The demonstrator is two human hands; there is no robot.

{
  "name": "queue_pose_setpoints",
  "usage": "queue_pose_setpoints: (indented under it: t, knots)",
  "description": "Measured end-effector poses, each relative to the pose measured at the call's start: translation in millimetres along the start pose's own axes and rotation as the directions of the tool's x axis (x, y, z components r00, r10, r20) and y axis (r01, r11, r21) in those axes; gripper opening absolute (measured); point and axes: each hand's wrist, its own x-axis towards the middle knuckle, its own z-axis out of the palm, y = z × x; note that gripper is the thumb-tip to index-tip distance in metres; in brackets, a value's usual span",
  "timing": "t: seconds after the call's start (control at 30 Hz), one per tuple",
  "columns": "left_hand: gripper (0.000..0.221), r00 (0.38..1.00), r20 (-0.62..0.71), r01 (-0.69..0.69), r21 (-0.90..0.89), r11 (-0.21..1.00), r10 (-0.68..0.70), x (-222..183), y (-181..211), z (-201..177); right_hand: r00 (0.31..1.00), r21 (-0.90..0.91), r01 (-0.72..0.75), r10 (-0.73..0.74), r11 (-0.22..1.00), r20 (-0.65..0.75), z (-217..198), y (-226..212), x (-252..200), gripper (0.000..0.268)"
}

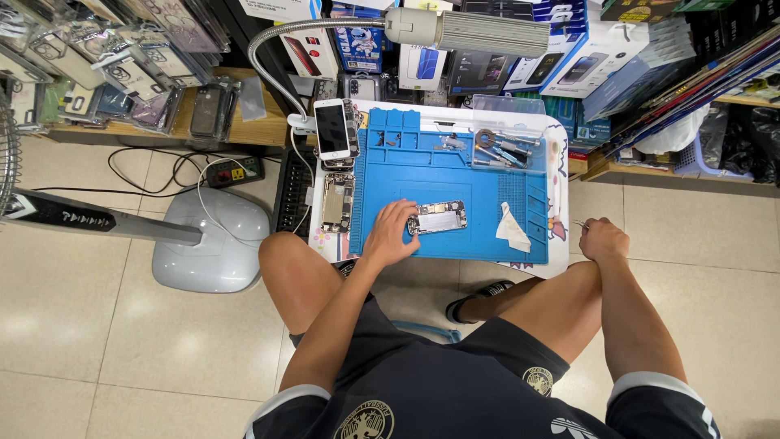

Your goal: The person cleans the internal components of a disassembled smartphone using a cotton swab and a small metal tool. They wipe the circuit board and battery area, then use the metal tool to scrape or adjust small parts on the board.

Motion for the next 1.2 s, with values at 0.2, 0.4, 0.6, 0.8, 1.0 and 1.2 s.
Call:
queue_pose_setpoints:
  t: [0.2,0.4,0.6,0.8,1.0,1.2]
  knots:
    - [0.052,1.000,-0.003,-0.003,0.008,1.000,0.003,0,0,-1,0.998,0.012,-0.066,0.066,0.998,0.001,2,3,6,0.043]
    - [0.051,1.000,0.019,0.022,-0.008,1.000,-0.022,0,5,-6,0.992,0.026,-0.112,0.113,0.993,-0.049,-7,-1,-8,0.039]
    - [0.046,0.996,-0.047,-0.069,0.010,0.998,0.069,-1,7,-5,0.989,-0.037,-0.149,0.149,0.988,-0.007,-35,-16,-23,0.029]
    - [0.046,0.995,-0.055,-0.082,0.015,0.996,0.083,-1,8,-7,0.986,-0.023,-0.161,0.160,0.987,-0.039,-29,-12,-18,0.027]
    - [0.045,0.994,-0.061,-0.085,0.010,0.996,0.086,-2,10,-9,0.979,0.016,-0.204,0.204,0.979,-0.013,-30,-9,-18,0.028]
    - [0.046,0.995,-0.054,-0.079,0.008,0.997,0.079,-2,8,-8,0.983,0.018,-0.174,0.174,0.985,-0.059,-29,-6,-26,0.027]
